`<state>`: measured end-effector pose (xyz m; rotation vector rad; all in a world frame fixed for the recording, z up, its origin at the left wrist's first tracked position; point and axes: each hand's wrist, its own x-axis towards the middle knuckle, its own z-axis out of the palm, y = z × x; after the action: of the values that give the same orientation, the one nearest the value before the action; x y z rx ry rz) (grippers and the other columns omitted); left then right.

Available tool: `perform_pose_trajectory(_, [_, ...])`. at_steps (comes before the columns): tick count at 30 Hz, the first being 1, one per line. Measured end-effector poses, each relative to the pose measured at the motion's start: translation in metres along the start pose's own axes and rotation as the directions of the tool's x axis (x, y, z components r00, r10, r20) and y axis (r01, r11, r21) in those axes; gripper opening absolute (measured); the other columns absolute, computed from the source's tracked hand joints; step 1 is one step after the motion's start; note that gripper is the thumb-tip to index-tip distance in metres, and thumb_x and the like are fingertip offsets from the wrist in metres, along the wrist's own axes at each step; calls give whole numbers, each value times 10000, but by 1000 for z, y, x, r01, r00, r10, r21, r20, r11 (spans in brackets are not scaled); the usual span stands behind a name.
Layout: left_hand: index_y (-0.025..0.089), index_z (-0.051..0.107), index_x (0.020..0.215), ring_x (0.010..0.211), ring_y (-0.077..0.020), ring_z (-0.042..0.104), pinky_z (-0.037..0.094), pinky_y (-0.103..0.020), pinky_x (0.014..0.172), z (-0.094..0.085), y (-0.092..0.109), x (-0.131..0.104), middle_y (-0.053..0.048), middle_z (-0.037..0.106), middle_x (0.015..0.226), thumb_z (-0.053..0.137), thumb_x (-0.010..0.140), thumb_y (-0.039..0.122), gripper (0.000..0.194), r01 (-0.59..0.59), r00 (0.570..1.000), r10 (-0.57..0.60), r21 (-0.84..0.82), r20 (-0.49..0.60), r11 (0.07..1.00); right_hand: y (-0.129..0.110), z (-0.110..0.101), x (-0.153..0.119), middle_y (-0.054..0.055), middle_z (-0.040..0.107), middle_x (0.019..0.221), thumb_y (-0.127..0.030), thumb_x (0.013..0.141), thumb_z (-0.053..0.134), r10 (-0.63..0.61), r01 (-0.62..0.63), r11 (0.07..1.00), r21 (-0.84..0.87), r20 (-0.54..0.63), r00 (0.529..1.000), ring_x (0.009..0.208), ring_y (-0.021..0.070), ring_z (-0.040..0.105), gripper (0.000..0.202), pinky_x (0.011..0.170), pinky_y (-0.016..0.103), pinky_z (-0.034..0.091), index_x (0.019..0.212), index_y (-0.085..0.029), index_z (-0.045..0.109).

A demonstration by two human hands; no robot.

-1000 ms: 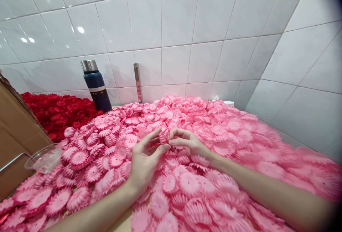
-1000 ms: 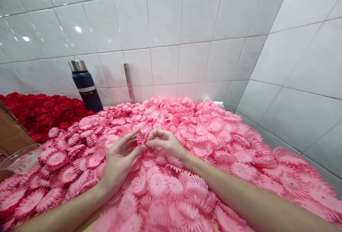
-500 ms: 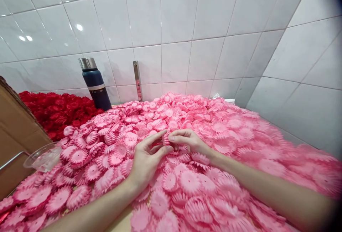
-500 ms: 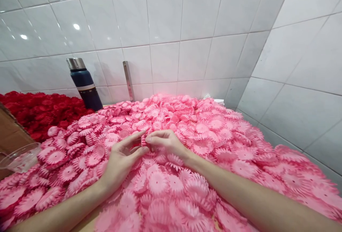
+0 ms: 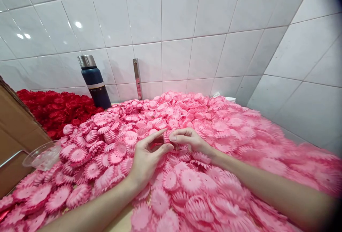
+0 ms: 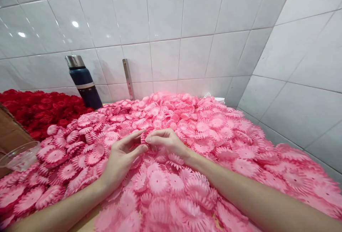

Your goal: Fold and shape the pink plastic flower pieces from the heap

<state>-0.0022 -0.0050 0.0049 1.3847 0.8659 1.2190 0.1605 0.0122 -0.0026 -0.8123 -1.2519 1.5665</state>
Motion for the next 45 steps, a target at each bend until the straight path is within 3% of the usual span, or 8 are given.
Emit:
perform_pose_trajectory(20, [191,680,1029,915,-157,658,516,-259,845,0,0,-1,-30,727,998,737,675,181,359,18,1000,-18,0,9,1000,-1,1,-1,-4,622,626,-250,645,740,5,-4,999,45,-2,1000,585,94,531,85,568,223,427,654,-166,729])
perform_pose_trajectory(28, [189,685,1028,940,-192,652,502,-309,870,0,-1,1,-60,714,1035,726,693,212,338,17,1000,-18,39,16,999,3,0,1,-2,612,628,-258,636,737,25,-23,999,38,-30,999,560,93,511,102,530,227,400,646,-159,717])
perform_pose_trajectory(35, [199,646,1088,1027,-191,612,465,-291,901,-2,-6,1,-59,678,1111,669,757,316,353,7,999,-1,108,-48,994,11,-1,10,-14,583,597,-284,658,688,-63,54,996,-71,-128,990,537,85,457,147,523,227,360,604,-148,669])
perform_pose_trajectory(41, [177,661,1009,937,-191,611,462,-281,829,-3,-5,2,-57,692,997,527,853,351,269,-4,996,25,242,-81,970,17,-3,14,-37,480,507,-309,683,654,-42,40,999,-26,-88,995,468,69,382,232,473,226,296,542,-144,573])
perform_pose_trajectory(45, [193,620,1059,989,-189,587,449,-283,849,-3,-5,2,-63,655,1053,529,851,305,253,6,988,30,232,-154,973,19,-6,16,-48,433,471,-354,681,657,-32,30,999,-19,-74,997,449,72,368,291,456,230,271,519,-152,525])
